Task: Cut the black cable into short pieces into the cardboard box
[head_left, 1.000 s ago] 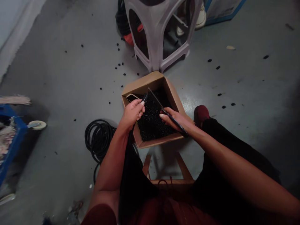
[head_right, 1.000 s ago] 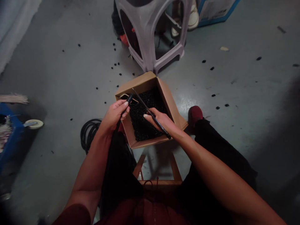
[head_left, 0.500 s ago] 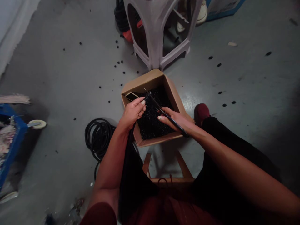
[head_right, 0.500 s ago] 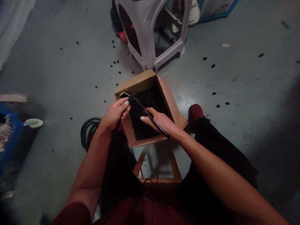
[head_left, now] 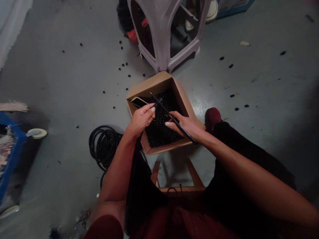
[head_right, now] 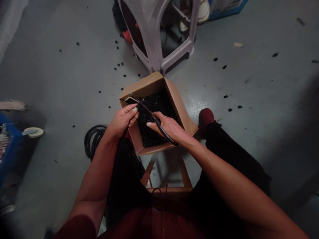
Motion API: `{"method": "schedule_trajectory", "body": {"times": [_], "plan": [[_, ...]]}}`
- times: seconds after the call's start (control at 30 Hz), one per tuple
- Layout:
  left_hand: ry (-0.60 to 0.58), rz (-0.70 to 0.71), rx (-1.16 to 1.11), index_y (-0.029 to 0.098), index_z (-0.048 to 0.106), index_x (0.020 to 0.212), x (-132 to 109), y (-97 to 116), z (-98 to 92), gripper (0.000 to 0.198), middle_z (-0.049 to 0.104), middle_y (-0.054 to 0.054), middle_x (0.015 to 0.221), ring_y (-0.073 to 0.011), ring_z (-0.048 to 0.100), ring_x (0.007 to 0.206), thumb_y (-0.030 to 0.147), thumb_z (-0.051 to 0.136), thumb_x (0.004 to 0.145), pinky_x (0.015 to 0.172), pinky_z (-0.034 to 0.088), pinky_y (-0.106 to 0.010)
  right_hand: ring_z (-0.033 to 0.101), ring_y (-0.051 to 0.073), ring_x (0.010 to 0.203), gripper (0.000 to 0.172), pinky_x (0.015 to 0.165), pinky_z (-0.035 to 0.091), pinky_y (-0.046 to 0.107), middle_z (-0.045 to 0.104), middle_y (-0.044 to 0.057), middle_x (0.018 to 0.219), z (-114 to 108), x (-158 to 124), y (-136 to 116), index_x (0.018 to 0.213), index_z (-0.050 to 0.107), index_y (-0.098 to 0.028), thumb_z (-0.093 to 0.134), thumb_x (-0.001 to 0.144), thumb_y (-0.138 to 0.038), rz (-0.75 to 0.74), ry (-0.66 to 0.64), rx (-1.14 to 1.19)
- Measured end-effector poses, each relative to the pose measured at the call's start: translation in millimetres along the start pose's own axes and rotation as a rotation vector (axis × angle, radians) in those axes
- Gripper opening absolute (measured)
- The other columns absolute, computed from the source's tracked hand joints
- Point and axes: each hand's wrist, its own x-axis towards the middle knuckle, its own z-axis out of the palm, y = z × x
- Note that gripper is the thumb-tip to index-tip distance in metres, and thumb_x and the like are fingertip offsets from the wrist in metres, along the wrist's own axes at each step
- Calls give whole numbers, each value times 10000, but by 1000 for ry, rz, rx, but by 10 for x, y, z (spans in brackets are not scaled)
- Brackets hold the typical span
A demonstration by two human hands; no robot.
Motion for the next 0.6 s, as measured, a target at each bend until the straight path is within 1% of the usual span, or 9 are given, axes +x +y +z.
{"method": "schedule_trajectory", "body": {"times": [0.13,0.33,0.43,0.6], "plan": [[-12,19,56,131,612,1160,6,-11,-9,305,473,33,666,-34,341,474,239,505,896,423,243,-182,631,269,884,542,706,420,334,673,109,994,-6,1,23,1245,524,-190,486,851,-560,-30,5,-20],[-18,20,66,117,584,1216,13,-22,-4,357,474,32,672,-35,340,480,259,508,897,429,251,-182,613,273,924,540,727,415,346,656,117,1036,5,23,55,1237,524,-195,504,839,-559,-43,10,-30],[-45,27,60,111,591,1199,13,-29,17,346,460,34,668,-34,334,480,263,505,900,430,248,-182,608,267,904,544,717,410,342,652,118,1010,15,32,63,1232,519,-179,496,843,-559,-40,15,-42],[-59,28,68,118,611,1166,6,-37,50,333,466,33,672,-34,345,486,289,517,896,443,258,-185,595,268,931,527,737,411,344,645,122,1061,28,37,81,1233,504,-179,484,854,-545,-47,35,-66]]}}
